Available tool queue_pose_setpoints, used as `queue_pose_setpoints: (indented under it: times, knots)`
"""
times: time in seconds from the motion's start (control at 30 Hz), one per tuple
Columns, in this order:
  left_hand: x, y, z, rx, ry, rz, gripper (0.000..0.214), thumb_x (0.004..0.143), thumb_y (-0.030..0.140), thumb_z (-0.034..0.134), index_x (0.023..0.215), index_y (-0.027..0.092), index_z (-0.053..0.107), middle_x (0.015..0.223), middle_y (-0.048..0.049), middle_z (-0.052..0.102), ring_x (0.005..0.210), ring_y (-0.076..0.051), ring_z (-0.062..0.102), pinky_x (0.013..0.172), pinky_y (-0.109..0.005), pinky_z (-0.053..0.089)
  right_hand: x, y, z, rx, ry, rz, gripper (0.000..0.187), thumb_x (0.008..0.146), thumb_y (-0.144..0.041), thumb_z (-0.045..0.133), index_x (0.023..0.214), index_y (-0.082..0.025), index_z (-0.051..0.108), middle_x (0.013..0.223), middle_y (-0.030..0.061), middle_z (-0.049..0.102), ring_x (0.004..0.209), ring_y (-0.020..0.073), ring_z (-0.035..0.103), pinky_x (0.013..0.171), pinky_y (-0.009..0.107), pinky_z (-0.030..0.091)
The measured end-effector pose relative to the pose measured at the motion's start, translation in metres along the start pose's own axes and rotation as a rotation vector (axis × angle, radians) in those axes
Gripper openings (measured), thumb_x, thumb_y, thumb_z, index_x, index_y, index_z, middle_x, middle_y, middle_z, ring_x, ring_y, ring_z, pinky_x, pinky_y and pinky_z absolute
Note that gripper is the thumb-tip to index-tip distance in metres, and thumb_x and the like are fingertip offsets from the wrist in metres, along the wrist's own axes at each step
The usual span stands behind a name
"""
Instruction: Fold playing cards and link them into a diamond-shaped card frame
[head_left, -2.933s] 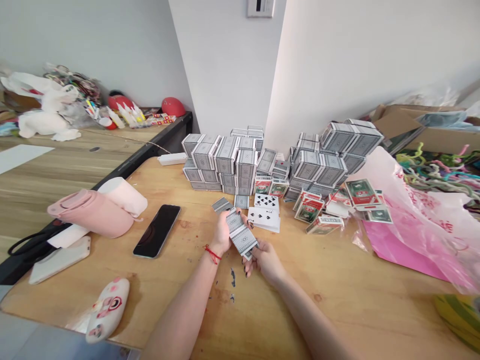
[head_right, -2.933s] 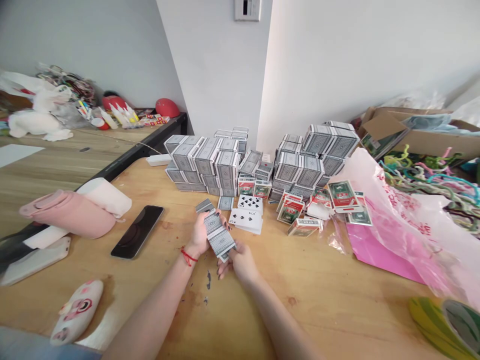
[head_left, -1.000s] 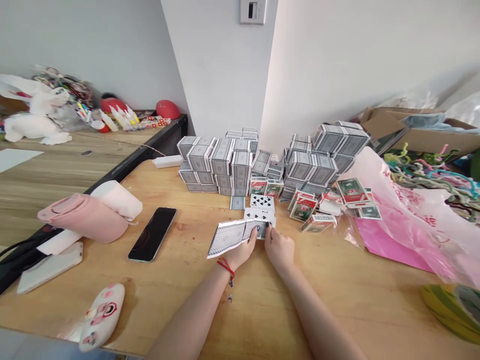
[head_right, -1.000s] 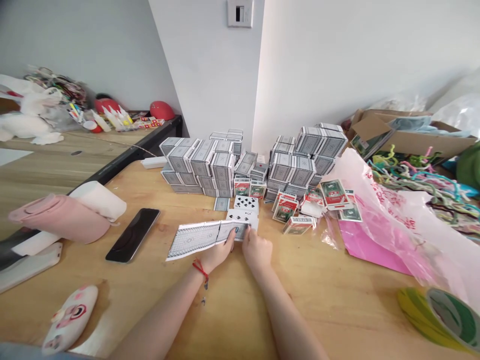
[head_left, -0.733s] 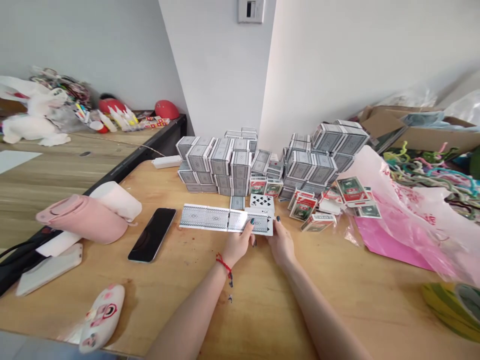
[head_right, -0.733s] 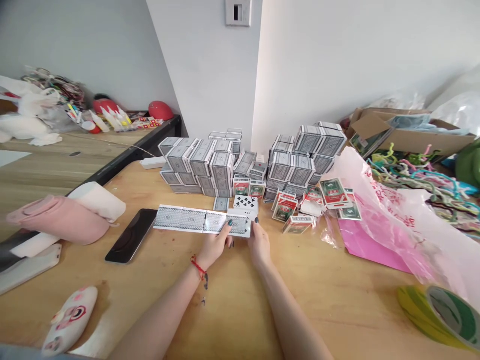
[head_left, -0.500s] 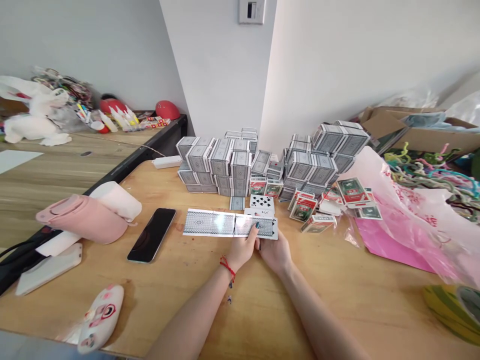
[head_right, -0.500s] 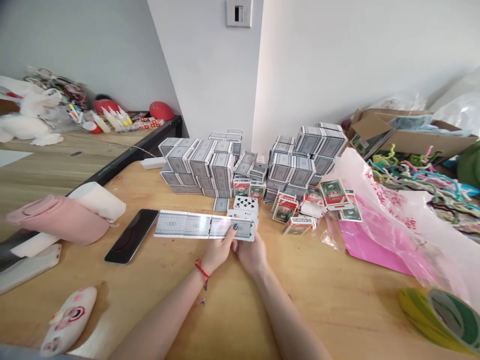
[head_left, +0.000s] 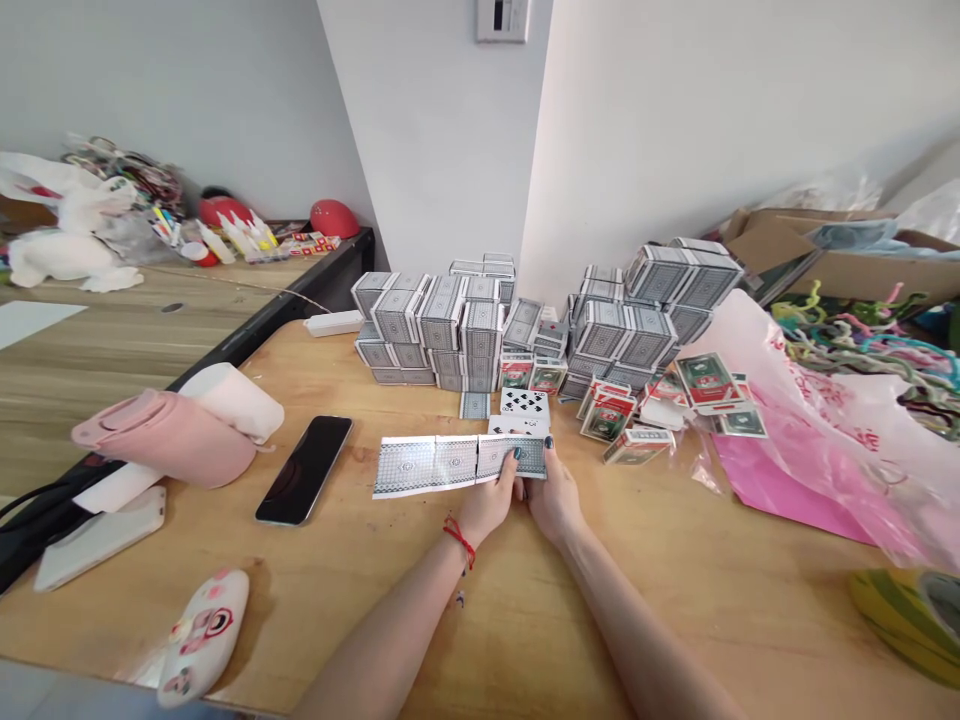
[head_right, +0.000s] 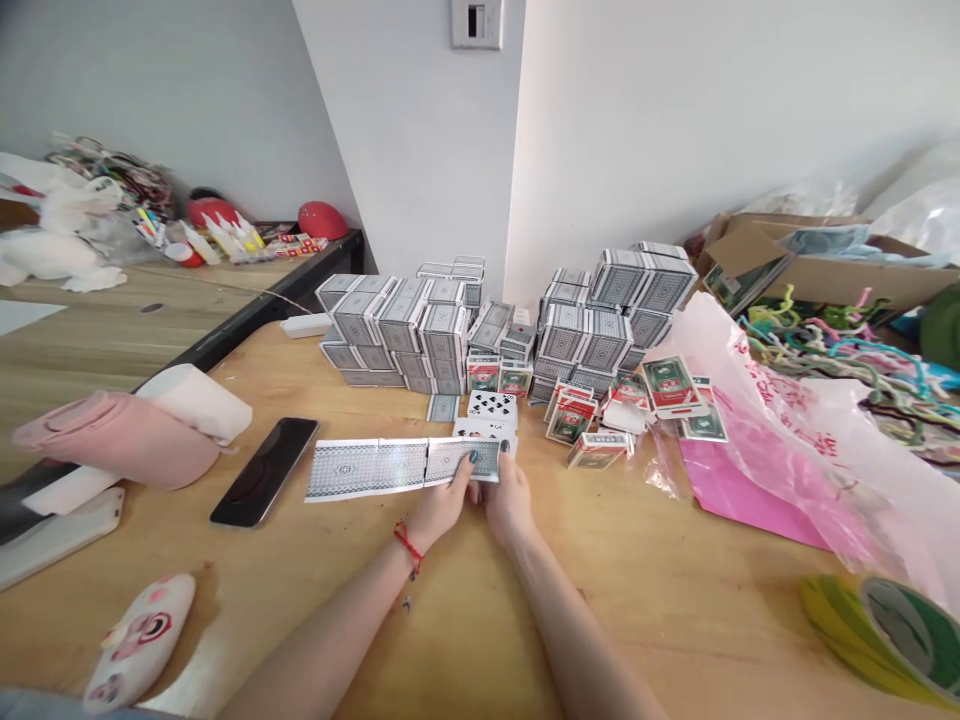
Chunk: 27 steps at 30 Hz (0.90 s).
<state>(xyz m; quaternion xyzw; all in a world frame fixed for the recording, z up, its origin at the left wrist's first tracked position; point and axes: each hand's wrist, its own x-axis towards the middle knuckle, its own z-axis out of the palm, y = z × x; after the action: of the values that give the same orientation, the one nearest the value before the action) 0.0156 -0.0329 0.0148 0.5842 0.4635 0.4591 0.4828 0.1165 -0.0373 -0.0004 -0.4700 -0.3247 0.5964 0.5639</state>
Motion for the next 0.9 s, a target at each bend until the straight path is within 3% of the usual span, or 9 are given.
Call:
queue_pose_setpoints:
  times: [0.17,0.33,0.43,0.53,0.63,0.77,0.9]
  knots:
    - [-0.001,0.004,-0.001,0.214,-0.069,0.042,0.045,0.086,0.038,0.035,0.045,0.022,0.043,0.050,0.0013,0.052,0.059,-0.014,0.052,0.083,-0.028,0.038,-0.002,0.000,0.002,0.066,0.089,-0.020,0.044,0.078,-0.058,0.044,0.056,-0.019,0.045,0.034,-0.0044,0.043,0.030,0.0101,0.035,0.032,0.022,0.024]
    - [-0.002,0.003,0.000,0.294,-0.117,0.059,0.048,0.088,0.037,0.029,0.044,0.022,0.042,0.050,0.0012,0.054,0.058,-0.013,0.054,0.085,-0.029,0.039,-0.006,-0.003,0.005,-0.131,0.162,-0.111,0.046,0.080,-0.057,0.040,0.052,-0.020,0.040,0.030,-0.0051,0.041,0.027,0.0095,0.035,0.030,0.021,0.022]
    - [-0.002,0.002,0.000,0.313,-0.087,0.067,0.043,0.087,0.039,0.032,0.050,0.022,0.048,0.058,-0.0006,0.059,0.071,-0.016,0.057,0.087,-0.030,0.039,-0.007,-0.002,0.005,-0.272,0.267,-0.146,0.048,0.080,-0.058,0.039,0.050,-0.021,0.038,0.029,-0.0051,0.038,0.027,0.0098,0.034,0.030,0.021,0.022]
    - [-0.001,0.003,-0.001,0.248,-0.111,0.035,0.044,0.086,0.042,0.032,0.052,0.022,0.050,0.059,-0.0006,0.059,0.074,-0.016,0.057,0.088,-0.029,0.039,-0.006,-0.004,0.005,-0.279,0.328,-0.154,0.047,0.079,-0.056,0.040,0.049,-0.021,0.037,0.030,-0.0047,0.038,0.028,0.0099,0.034,0.031,0.021,0.022]
    - [0.003,0.004,-0.002,0.095,-0.188,-0.086,0.053,0.087,0.047,0.026,0.044,0.021,0.045,0.049,0.0009,0.054,0.060,-0.013,0.055,0.080,-0.026,0.043,-0.005,-0.009,0.006,-0.098,0.213,-0.086,0.040,0.078,-0.051,0.042,0.053,-0.020,0.044,0.036,-0.0034,0.043,0.032,0.0108,0.036,0.032,0.022,0.024]
    - [0.009,0.003,-0.004,-0.119,-0.078,-0.154,0.056,0.085,0.050,0.028,0.041,0.019,0.043,0.044,0.0009,0.049,0.052,-0.012,0.051,0.071,-0.025,0.044,-0.005,-0.015,0.008,0.102,-0.031,-0.042,0.024,0.073,-0.041,0.046,0.068,-0.020,0.056,0.058,0.0017,0.058,0.050,0.0151,0.049,0.045,0.024,0.038]
    - [0.010,0.006,-0.004,-0.180,-0.079,-0.151,0.056,0.084,0.051,0.032,0.039,0.019,0.045,0.045,0.0002,0.050,0.054,-0.013,0.052,0.071,-0.027,0.043,-0.005,-0.011,0.009,0.109,-0.101,-0.060,0.021,0.074,-0.037,0.045,0.063,-0.021,0.054,0.055,0.0002,0.053,0.055,0.0154,0.048,0.053,0.026,0.041]
